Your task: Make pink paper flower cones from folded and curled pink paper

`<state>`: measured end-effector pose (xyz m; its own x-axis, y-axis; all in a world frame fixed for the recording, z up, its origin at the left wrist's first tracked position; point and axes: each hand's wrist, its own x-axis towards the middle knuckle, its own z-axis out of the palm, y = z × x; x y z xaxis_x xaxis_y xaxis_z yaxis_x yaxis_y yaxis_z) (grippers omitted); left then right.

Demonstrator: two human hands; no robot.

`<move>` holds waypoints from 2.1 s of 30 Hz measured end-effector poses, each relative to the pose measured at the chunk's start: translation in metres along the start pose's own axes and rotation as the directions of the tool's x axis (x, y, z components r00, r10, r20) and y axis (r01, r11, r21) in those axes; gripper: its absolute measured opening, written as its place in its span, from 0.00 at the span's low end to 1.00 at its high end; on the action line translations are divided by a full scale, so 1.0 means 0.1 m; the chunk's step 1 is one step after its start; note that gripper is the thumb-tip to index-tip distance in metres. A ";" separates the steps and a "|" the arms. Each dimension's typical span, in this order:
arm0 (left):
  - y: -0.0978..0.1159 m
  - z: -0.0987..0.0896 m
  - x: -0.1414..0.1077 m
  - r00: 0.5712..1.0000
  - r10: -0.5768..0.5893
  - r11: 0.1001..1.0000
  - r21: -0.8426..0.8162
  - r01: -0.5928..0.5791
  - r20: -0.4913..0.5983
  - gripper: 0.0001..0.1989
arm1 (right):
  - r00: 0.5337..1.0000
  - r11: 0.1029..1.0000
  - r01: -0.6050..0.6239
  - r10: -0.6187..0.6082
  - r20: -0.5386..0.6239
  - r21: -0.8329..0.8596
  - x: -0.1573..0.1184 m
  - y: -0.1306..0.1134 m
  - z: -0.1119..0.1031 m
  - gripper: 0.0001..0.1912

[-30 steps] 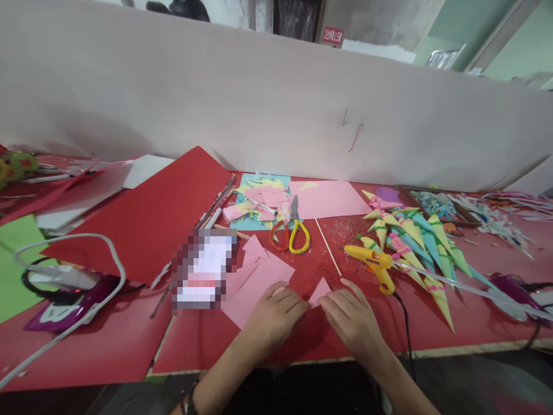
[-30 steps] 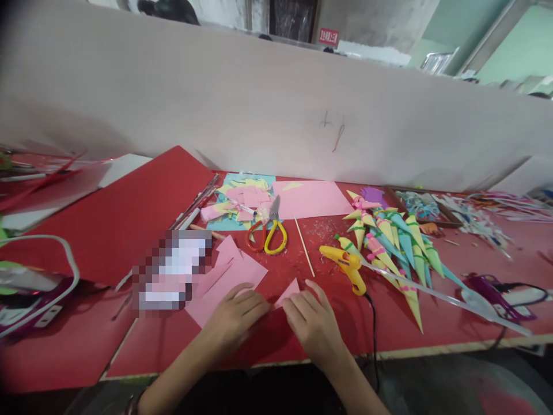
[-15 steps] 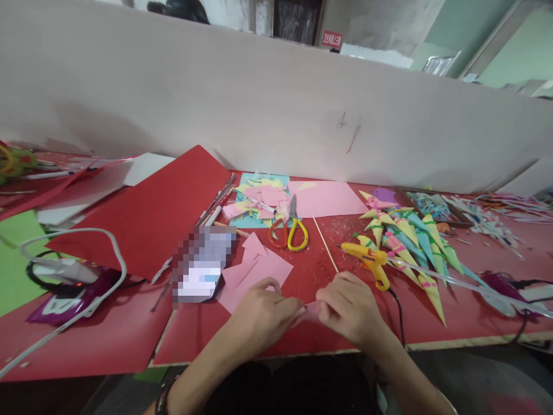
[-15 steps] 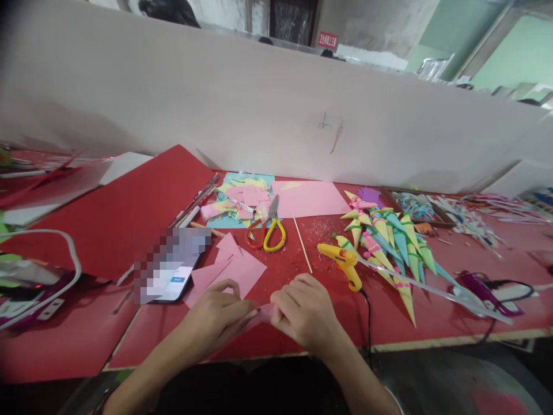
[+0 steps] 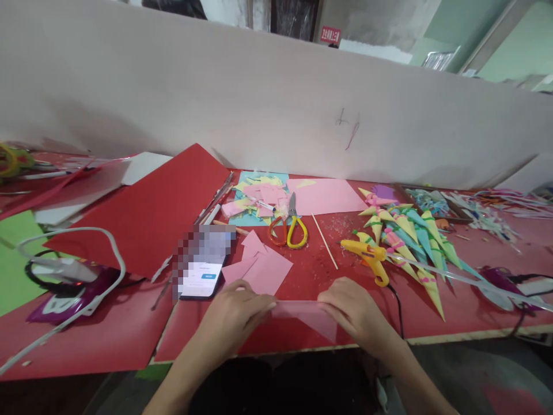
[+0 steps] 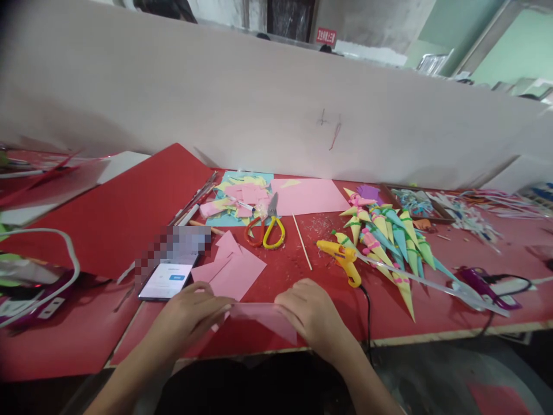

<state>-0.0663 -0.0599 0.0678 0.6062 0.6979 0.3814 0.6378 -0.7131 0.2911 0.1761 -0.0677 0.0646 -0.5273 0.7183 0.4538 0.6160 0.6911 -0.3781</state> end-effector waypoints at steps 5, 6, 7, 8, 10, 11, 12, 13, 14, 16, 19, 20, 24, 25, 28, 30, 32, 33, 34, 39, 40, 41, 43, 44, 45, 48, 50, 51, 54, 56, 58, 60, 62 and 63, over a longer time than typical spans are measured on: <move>-0.53 -0.10 -0.54 0.954 -0.258 0.928 0.234 0.289 -0.152 0.16 | 0.926 0.909 -0.358 0.376 -0.047 0.214 -0.27 0.20 0.09 0.12; -0.61 -0.11 -0.62 0.936 -0.292 0.888 0.309 0.341 -0.195 0.16 | 0.895 0.873 -0.417 0.443 -0.054 0.252 -0.32 0.24 0.14 0.12; -0.68 -0.11 -0.69 0.927 -0.309 0.849 0.378 0.370 -0.213 0.17 | 0.871 0.844 -0.458 0.489 -0.051 0.281 -0.36 0.28 0.19 0.13; -0.72 -0.10 -0.73 0.922 -0.325 0.817 0.429 0.385 -0.210 0.17 | 0.854 0.821 -0.483 0.519 -0.044 0.305 -0.40 0.31 0.25 0.13; -0.76 -0.09 -0.78 0.914 -0.355 0.766 0.499 0.405 -0.197 0.17 | 0.830 0.787 -0.516 0.558 -0.030 0.338 -0.45 0.35 0.36 0.14; -0.76 -0.09 -0.78 0.911 -0.366 0.752 0.516 0.410 -0.190 0.16 | 0.820 0.774 -0.529 0.572 -0.025 0.347 -0.47 0.36 0.40 0.15; -0.76 -0.08 -0.79 0.909 -0.374 0.745 0.525 0.412 -0.184 0.16 | 0.812 0.763 -0.541 0.584 -0.019 0.354 -0.49 0.37 0.43 0.15; -0.77 -0.08 -0.79 0.909 -0.378 0.745 0.526 0.411 -0.176 0.15 | 0.804 0.754 -0.550 0.594 -0.014 0.359 -0.50 0.38 0.45 0.16; -0.77 -0.08 -0.80 0.911 -0.377 0.751 0.520 0.406 -0.166 0.15 | 0.799 0.747 -0.557 0.602 -0.012 0.364 -0.52 0.39 0.46 0.16; -0.79 -0.07 -0.81 0.915 -0.373 0.767 0.504 0.398 -0.153 0.15 | 0.793 0.736 -0.563 0.609 -0.006 0.375 -0.53 0.39 0.46 0.16; -0.78 -0.05 -0.79 0.904 -0.371 0.772 0.469 0.428 -0.214 0.17 | 0.795 0.734 -0.560 0.607 0.001 0.384 -0.51 0.34 0.41 0.15; -0.74 -0.03 -0.77 0.901 -0.361 0.788 0.439 0.432 -0.238 0.18 | 0.799 0.737 -0.556 0.601 0.005 0.384 -0.48 0.30 0.39 0.15; -0.38 0.06 -0.52 0.944 -0.259 0.931 0.206 0.300 -0.203 0.18 | 0.875 0.810 -0.471 0.479 0.071 0.350 -0.30 0.07 0.33 0.13; -0.26 0.09 -0.44 0.955 -0.243 0.953 0.143 0.268 -0.171 0.18 | 0.902 0.843 -0.428 0.419 0.100 0.326 -0.24 0.00 0.32 0.13; 0.04 0.15 -0.19 0.989 -0.123 0.992 -0.043 0.120 -0.075 0.14 | 0.954 0.922 -0.281 0.237 0.186 0.266 -0.08 -0.16 0.29 0.13; 0.14 0.19 -0.06 0.992 -0.038 0.995 -0.093 0.027 -0.121 0.08 | 0.962 0.944 -0.223 0.174 0.209 0.241 -0.01 -0.22 0.28 0.14; 0.18 0.21 0.02 0.990 0.017 0.996 -0.088 -0.030 -0.139 0.14 | 0.966 0.956 -0.197 0.150 0.213 0.219 0.02 -0.25 0.28 0.15; 0.19 0.22 0.04 0.990 0.037 0.996 -0.078 -0.048 -0.137 0.16 | 0.967 0.961 -0.188 0.145 0.207 0.205 0.02 -0.25 0.28 0.15; 0.19 0.23 0.05 0.990 0.052 0.996 -0.069 -0.062 -0.131 0.17 | 0.970 0.965 -0.179 0.141 0.196 0.193 0.02 -0.25 0.28 0.15; 0.15 0.24 0.04 0.985 0.088 0.996 -0.016 -0.091 -0.150 0.15 | 0.978 0.968 -0.158 0.126 0.164 0.197 0.03 -0.23 0.30 0.19; 0.13 0.23 0.02 0.986 0.092 0.996 -0.007 -0.094 -0.141 0.15 | 0.976 0.964 -0.165 0.130 0.172 0.209 0.03 -0.22 0.30 0.19; 0.11 0.21 0.00 0.987 0.088 0.996 0.004 -0.088 -0.135 0.14 | 0.973 0.959 -0.179 0.139 0.184 0.219 0.02 -0.21 0.30 0.19; 0.05 0.17 -0.05 0.993 0.047 0.999 0.024 -0.045 -0.109 0.14 | 0.962 0.944 -0.223 0.173 0.209 0.245 0.00 -0.18 0.30 0.19; 0.02 0.14 -0.07 0.996 0.017 0.999 0.028 -0.015 -0.091 0.14 | 0.956 0.932 -0.251 0.195 0.221 0.263 -0.02 -0.15 0.30 0.18; -0.01 0.12 -0.10 0.997 -0.009 1.000 0.028 0.011 -0.072 0.14 | 0.949 0.917 -0.280 0.218 0.230 0.284 -0.03 -0.13 0.31 0.18; -0.05 0.08 -0.14 0.996 -0.057 0.998 0.026 0.059 -0.073 0.12 | 0.926 0.872 -0.361 0.293 0.239 0.331 -0.06 -0.05 0.32 0.16; -0.05 0.08 -0.14 0.990 -0.078 0.997 0.021 0.081 -0.114 0.11 | 0.912 0.854 -0.399 0.332 0.242 0.333 -0.07 -0.01 0.32 0.15; -0.05 0.08 -0.14 0.988 -0.089 0.996 0.012 0.092 -0.125 0.11 | 0.908 0.852 -0.409 0.342 0.243 0.327 -0.07 0.00 0.33 0.15; -0.10 0.06 -0.15 0.984 -0.122 0.992 -0.003 0.122 -0.127 0.10 | 0.904 0.857 -0.414 0.347 0.250 0.306 -0.09 0.03 0.35 0.14; -0.19 0.01 -0.21 0.978 -0.160 0.985 0.037 0.166 -0.134 0.11 | 0.902 0.857 -0.421 0.360 0.239 0.298 -0.14 0.04 0.39 0.13; -0.35 -0.06 -0.32 0.963 -0.220 0.965 0.109 0.238 -0.156 0.12 | 0.901 0.856 -0.431 0.391 0.188 0.286 -0.21 0.06 0.44 0.12; -0.53 -0.16 -0.45 0.938 -0.294 0.932 0.164 0.324 -0.185 0.12 | 0.904 0.871 -0.427 0.411 0.114 0.243 -0.30 0.07 0.50 0.12; -0.71 -0.25 -0.56 0.906 -0.385 0.886 0.203 0.416 -0.177 0.14 | 0.912 0.895 -0.410 0.407 0.057 0.175 -0.37 0.08 0.55 0.11; -0.79 -0.28 -0.60 0.894 -0.413 0.863 0.238 0.446 -0.176 0.16 | 0.915 0.904 -0.403 0.402 0.037 0.143 -0.40 0.09 0.57 0.11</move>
<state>-0.1662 -0.0468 0.0464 0.1949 0.9064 0.3747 0.9336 -0.2885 0.2124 0.1693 -0.0859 -0.0026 -0.2571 0.9378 0.2333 0.6852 0.3471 -0.6403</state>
